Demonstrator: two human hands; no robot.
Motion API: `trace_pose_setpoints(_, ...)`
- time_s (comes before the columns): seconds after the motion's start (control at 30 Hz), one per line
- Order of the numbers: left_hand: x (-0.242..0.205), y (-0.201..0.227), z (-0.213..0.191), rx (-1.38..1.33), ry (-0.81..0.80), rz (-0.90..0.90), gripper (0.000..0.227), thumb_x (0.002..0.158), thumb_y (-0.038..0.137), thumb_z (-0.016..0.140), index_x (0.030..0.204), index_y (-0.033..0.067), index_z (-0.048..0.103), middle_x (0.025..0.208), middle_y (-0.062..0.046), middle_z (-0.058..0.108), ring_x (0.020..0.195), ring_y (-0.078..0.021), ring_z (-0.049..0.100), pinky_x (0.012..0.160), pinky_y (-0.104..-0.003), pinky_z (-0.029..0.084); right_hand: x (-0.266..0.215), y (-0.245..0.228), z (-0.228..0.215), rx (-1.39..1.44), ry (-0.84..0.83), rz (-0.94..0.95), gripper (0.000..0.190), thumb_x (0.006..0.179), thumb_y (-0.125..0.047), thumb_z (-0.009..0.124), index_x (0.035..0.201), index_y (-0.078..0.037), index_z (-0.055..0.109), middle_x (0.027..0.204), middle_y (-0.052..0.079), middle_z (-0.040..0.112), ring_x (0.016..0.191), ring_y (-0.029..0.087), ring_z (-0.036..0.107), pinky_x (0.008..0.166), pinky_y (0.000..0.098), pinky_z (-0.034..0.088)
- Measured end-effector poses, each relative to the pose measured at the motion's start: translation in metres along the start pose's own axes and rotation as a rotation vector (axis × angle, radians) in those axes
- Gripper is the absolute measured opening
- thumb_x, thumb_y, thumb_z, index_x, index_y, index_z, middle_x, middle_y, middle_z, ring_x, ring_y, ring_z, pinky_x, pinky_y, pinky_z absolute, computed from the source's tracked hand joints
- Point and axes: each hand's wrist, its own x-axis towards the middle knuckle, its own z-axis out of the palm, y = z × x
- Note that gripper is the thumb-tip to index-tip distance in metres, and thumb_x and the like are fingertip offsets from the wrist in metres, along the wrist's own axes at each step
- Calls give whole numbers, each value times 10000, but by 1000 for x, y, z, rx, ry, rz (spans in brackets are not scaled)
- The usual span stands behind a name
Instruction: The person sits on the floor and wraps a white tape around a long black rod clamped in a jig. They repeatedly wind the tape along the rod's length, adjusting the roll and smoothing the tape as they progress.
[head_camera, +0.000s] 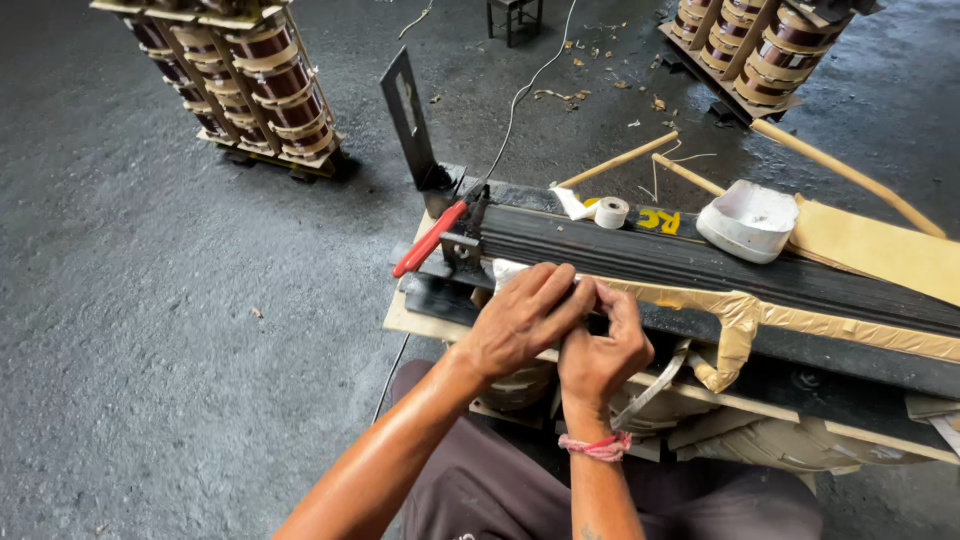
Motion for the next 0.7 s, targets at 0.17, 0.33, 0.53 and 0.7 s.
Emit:
trace_pose_setpoints(0.17, 21, -11, -5, -69, -59, -174, 502, 858, 137, 644, 1325, -22, 548, 1221, -170, 598, 1081, -346, 582, 932, -447, 472, -5, 7, -20, -12, -51, 187, 189, 856, -46, 797, 1019, 24, 733, 972, 93, 768, 912, 158, 711, 839, 298, 535)
trace_pose_setpoints(0.33, 41, -36, 16, -46, -283, -342, 319, 1005, 330, 564, 1144, 51, 631, 863, -150, 685, 892, -367, 636, 845, -507, 441, -22, 29, 2, 194, -37, 249, 423, 881, -61, 786, 1264, 22, 626, 1232, 111, 702, 1138, 186, 654, 1032, 328, 505)
trace_pose_setpoints(0.53, 57, -74, 53, -203, -622, -672, 523, 1045, 475, 467, 966, 32, 733, 921, -256, 715, 947, -464, 669, 844, -561, 496, -17, 39, 51, 219, 159, 200, 604, 784, -17, 845, 1336, 29, 608, 1315, 128, 673, 1203, 190, 621, 1057, 344, 487)
trace_pose_setpoints(0.7, 63, -79, 66, -230, -709, -771, 527, 1005, 491, 512, 923, 22, 739, 943, -256, 721, 953, -446, 694, 838, -535, 531, -20, 58, 49, 209, 208, 183, 393, 825, -45, 883, 1171, 8, 705, 1127, 96, 743, 1010, 167, 661, 941, 322, 556)
